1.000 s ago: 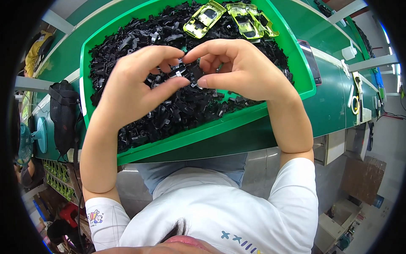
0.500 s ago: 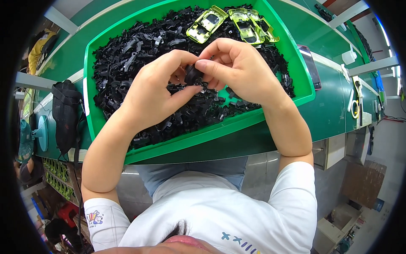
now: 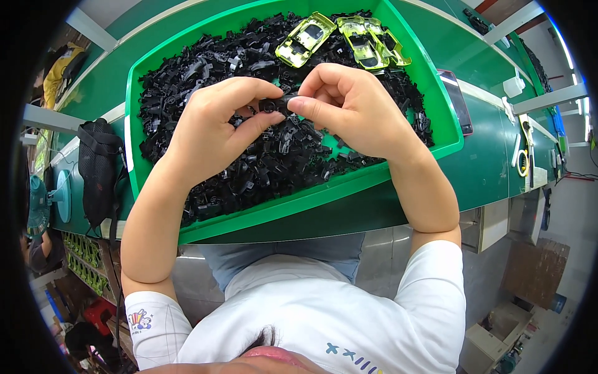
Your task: The person assembles small black plastic components for toy cars by hand at a production line station.
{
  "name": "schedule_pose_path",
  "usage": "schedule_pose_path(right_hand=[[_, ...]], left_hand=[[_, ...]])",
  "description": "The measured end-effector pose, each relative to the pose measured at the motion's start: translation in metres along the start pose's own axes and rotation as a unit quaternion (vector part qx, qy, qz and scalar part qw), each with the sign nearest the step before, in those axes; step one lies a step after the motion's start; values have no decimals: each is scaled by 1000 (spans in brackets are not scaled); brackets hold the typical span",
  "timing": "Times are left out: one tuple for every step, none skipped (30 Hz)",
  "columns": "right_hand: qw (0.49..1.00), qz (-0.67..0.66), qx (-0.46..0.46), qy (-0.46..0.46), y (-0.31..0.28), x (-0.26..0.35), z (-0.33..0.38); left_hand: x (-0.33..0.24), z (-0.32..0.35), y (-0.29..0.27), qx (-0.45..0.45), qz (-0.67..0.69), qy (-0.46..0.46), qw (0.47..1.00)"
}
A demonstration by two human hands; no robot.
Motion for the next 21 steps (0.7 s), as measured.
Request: schedule_pose_path(right_hand=[[1000,0,0,0,0,0,0],[1000,4,-1,-1,1,0,0],[1000,9,-2,-1,1,1,1],[1000,8,-1,-1,1,0,1],[1000,6,-3,-3,1,0,0],[1000,3,-4,-6,2,0,0],[1000,2,-3,-3,1,-1,0],[1000,4,-5,-5,1,0,0],[1000,6,-6,-7,0,0,0],[1000,4,-4,-6,2,0,0],[1000,11,-4,-15,3,1,-1],[1000,17,-4,-25,4,2,-1],[1000,16,-2,-24,4,1,-2],[998,55,1,-21,3,-1,-1],[995,94,4,-19,1,-3,-1],[996,93,5,-20,2,-4,-1],[980,174,55,-79,9,0,-1],[952,253,104,-138,18,4,0],[931,288,141,-173,27,3,1],[925,293,163,-181,34,1,1],[917,299,186,-188,41,-1,1]], left_hand=[[-1,1,-1,-13,-10,25,1000],[-3,1,-1,-25,-21,51,998],[-2,1,-1,-25,-21,50,998],[-4,2,-2,-38,-25,65,997],[-5,3,-4,-50,-29,80,995],[-5,2,-4,-50,-29,79,995],[-5,3,-4,-58,-32,89,994],[-6,3,-5,-67,-35,99,992],[-6,3,-4,-66,-33,97,993],[-7,3,-6,-68,-42,98,992],[-9,4,-8,-69,-51,98,991],[-10,5,-11,-61,-60,90,992],[-11,5,-20,-79,-90,99,988],[-9,2,-32,-110,-87,95,986],[-6,1,-44,-142,-84,91,982],[1,0,-57,-166,-69,20,984],[7,2,-64,-169,-66,-21,983],[12,2,-67,-174,-75,-33,981],[17,2,-70,-179,-84,-45,979],[19,3,-73,-179,-84,-45,979],[28,1,-71,-141,-139,-92,976]])
Point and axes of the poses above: each hand's wrist, its own z-axis away from the middle knuckle, its own y-axis out of the palm, x = y × z, the point moved 7 cm from there along -z, towards the middle knuckle, and after that the axes turned 12 degrees about -y, right-handed, at the moved point
